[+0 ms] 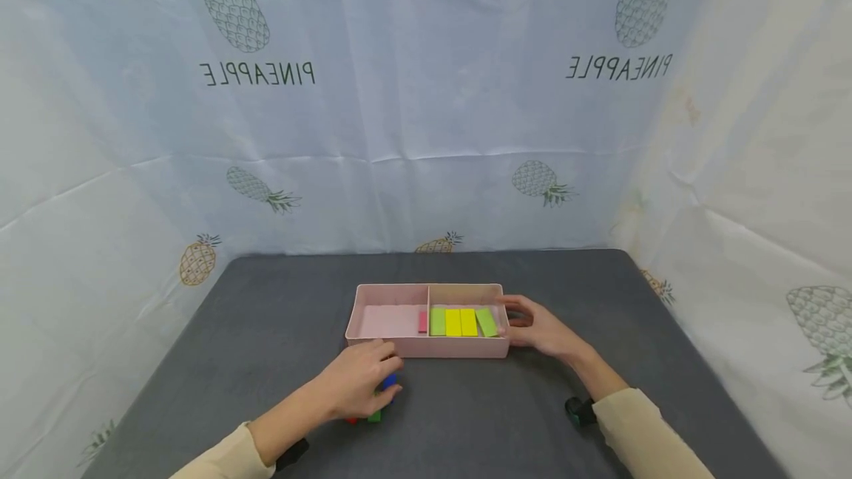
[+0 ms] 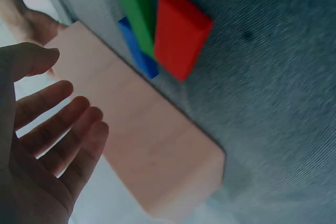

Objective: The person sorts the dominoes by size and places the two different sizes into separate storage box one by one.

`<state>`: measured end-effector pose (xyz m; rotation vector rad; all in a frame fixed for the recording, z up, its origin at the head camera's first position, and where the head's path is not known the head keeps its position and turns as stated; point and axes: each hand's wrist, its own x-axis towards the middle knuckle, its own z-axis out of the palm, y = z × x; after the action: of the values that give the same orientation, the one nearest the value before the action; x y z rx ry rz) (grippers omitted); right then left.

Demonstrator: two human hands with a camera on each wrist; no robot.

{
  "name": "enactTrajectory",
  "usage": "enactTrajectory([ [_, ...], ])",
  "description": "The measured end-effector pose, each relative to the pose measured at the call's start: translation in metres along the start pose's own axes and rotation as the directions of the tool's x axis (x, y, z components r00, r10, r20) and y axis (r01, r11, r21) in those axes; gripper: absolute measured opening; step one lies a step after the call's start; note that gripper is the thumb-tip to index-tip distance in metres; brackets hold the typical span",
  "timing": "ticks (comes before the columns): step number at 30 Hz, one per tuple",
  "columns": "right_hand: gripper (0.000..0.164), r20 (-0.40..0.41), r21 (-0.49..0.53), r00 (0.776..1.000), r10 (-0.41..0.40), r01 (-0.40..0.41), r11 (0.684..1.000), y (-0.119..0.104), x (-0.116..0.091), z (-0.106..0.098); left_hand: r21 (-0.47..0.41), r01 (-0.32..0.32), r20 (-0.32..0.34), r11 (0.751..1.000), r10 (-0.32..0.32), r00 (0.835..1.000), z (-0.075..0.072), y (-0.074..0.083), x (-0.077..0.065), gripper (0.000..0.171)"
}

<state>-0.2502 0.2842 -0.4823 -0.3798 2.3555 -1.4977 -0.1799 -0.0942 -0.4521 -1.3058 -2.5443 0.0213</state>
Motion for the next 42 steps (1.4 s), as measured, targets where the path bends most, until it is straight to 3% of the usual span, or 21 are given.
enactTrajectory([
  [7,0.070,0.008,0.011,1.000,-0.005,0.005,1.000,0.001,0.000,0.001,0.007,0.027,0.087,1.000,-0.028,0.996,0.014,0.003,-0.008,0.024],
  [14,0.069,0.009,-0.005,1.000,-0.022,0.022,1.000,0.003,-0.001,-0.002,0.015,0.042,0.131,0.999,-0.043,0.990,0.023,0.004,-0.011,0.026],
  [28,0.070,-0.001,-0.030,1.000,-0.002,0.002,1.000,0.001,-0.001,-0.003,-0.116,0.134,0.263,0.984,-0.100,0.960,0.028,0.002,-0.004,0.030],
  [34,0.069,-0.006,-0.034,1.000,-0.002,0.002,0.999,0.002,0.000,-0.003,-0.116,0.117,0.237,0.986,-0.086,0.968,0.021,-0.001,-0.004,0.031],
  [42,0.070,-0.010,-0.033,1.000,0.004,-0.005,0.999,0.001,0.000,-0.001,-0.154,0.112,0.188,0.982,-0.083,0.979,-0.002,-0.003,0.001,0.033],
])
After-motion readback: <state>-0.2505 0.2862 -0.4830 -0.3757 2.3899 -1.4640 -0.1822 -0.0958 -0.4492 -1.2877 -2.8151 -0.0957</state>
